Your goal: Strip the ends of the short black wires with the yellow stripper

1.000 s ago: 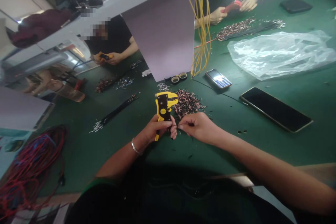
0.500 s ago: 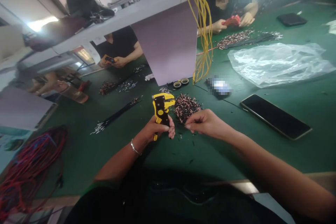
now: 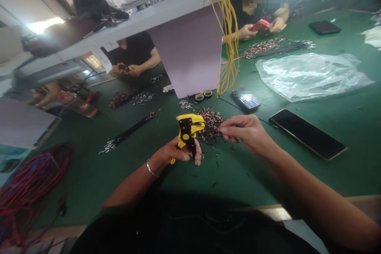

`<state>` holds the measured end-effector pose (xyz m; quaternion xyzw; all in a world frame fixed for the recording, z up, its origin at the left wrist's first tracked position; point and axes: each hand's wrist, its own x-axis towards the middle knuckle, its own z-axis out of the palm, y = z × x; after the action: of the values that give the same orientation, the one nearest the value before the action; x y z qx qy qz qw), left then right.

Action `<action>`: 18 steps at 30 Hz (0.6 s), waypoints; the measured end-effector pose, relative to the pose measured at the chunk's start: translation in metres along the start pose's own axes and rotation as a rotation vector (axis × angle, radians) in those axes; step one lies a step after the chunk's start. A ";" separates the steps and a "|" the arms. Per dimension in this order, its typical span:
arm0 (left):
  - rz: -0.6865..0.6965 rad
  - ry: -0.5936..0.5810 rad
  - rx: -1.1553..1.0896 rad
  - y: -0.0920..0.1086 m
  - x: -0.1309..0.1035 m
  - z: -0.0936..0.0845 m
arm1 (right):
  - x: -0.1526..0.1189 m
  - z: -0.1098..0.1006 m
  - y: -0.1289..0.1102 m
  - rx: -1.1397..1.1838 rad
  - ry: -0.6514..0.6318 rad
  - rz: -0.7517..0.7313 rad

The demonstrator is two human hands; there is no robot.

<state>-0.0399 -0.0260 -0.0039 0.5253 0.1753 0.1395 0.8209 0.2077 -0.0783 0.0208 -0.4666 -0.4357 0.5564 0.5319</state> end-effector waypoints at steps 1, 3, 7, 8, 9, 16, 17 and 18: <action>0.001 0.000 0.002 0.000 0.000 0.000 | 0.000 0.000 0.000 0.012 0.013 -0.001; 0.000 0.001 -0.004 0.000 0.000 -0.001 | 0.001 0.000 0.001 0.023 0.034 -0.004; 0.003 -0.017 -0.020 -0.002 0.001 -0.002 | 0.001 0.001 0.000 0.021 0.029 0.001; 0.003 -0.024 -0.016 -0.002 0.001 -0.002 | 0.001 0.001 0.000 0.021 0.026 0.004; -0.001 -0.029 -0.007 -0.003 0.001 -0.002 | 0.001 0.001 0.000 0.020 0.024 0.006; -0.013 -0.017 0.013 -0.004 0.000 -0.003 | 0.000 0.001 0.000 0.006 0.025 0.016; -0.013 -0.020 0.008 -0.004 0.000 -0.003 | 0.001 0.001 0.000 0.007 0.025 0.017; -0.013 -0.027 0.005 -0.004 0.000 -0.003 | 0.000 0.001 0.000 0.008 0.025 0.017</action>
<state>-0.0411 -0.0249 -0.0089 0.5279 0.1678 0.1264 0.8229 0.2067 -0.0778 0.0205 -0.4751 -0.4227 0.5567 0.5345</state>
